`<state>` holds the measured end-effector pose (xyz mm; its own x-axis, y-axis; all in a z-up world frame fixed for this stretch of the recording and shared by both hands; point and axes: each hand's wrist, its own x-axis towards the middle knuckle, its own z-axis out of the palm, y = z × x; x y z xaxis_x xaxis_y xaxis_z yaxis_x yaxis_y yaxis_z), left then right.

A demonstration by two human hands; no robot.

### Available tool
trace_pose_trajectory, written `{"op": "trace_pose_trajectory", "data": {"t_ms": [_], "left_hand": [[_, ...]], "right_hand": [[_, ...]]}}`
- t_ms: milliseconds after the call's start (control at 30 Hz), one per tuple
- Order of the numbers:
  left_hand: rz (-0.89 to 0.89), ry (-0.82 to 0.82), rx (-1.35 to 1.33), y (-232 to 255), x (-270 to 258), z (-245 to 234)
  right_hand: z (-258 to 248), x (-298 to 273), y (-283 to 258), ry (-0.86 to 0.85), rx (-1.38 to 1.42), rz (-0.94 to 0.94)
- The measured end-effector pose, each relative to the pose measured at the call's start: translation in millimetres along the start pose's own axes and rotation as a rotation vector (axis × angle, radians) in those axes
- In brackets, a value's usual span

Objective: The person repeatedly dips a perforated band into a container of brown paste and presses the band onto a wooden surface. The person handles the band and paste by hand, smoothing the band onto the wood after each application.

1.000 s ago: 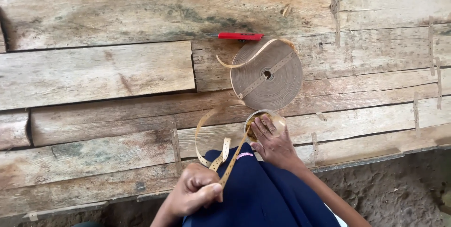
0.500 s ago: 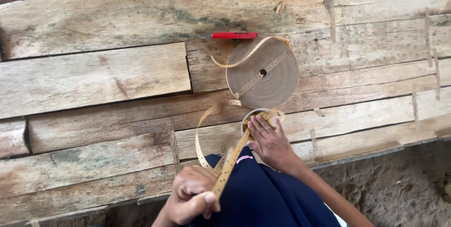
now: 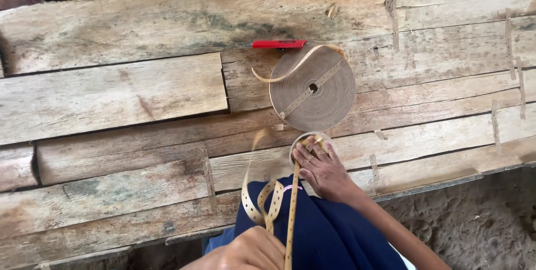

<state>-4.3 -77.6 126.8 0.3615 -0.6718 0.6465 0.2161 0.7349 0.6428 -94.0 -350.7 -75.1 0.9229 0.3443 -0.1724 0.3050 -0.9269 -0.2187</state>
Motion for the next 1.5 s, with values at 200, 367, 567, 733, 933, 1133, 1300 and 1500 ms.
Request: {"op": "trace_pose_trajectory", "data": {"t_ms": [200, 367, 567, 733, 933, 1133, 1300, 1500], "left_hand": [[-0.064, 0.097, 0.220, 29, 48, 0], [-0.090, 0.177, 0.265, 44, 54, -6], [-0.163, 0.071, 0.307, 51, 67, -1], [-0.124, 0.121, 0.337, 57, 68, 3], [-0.252, 0.182, 0.325, 41, 50, -1], [-0.288, 0.454, 0.293, 20, 37, -7], [-0.378, 0.515, 0.257, 9, 31, -6], [-0.308, 0.467, 0.323, 16, 35, 0]], "right_hand": [[-1, 10, -7, 0.118, -0.049, -0.014], [4, 5, 4, 0.080, -0.083, -0.021], [14, 6, 7, 0.128, -0.155, -0.066], [22, -9, 9, 0.107, -0.203, -0.133], [29, -12, 3, 0.348, -0.388, -0.125], [26, -18, -13, 0.471, -0.255, -0.126], [16, -15, 3, 0.226, -0.125, -0.116], [-3, -12, 5, 0.209, -0.081, -0.137]]}}
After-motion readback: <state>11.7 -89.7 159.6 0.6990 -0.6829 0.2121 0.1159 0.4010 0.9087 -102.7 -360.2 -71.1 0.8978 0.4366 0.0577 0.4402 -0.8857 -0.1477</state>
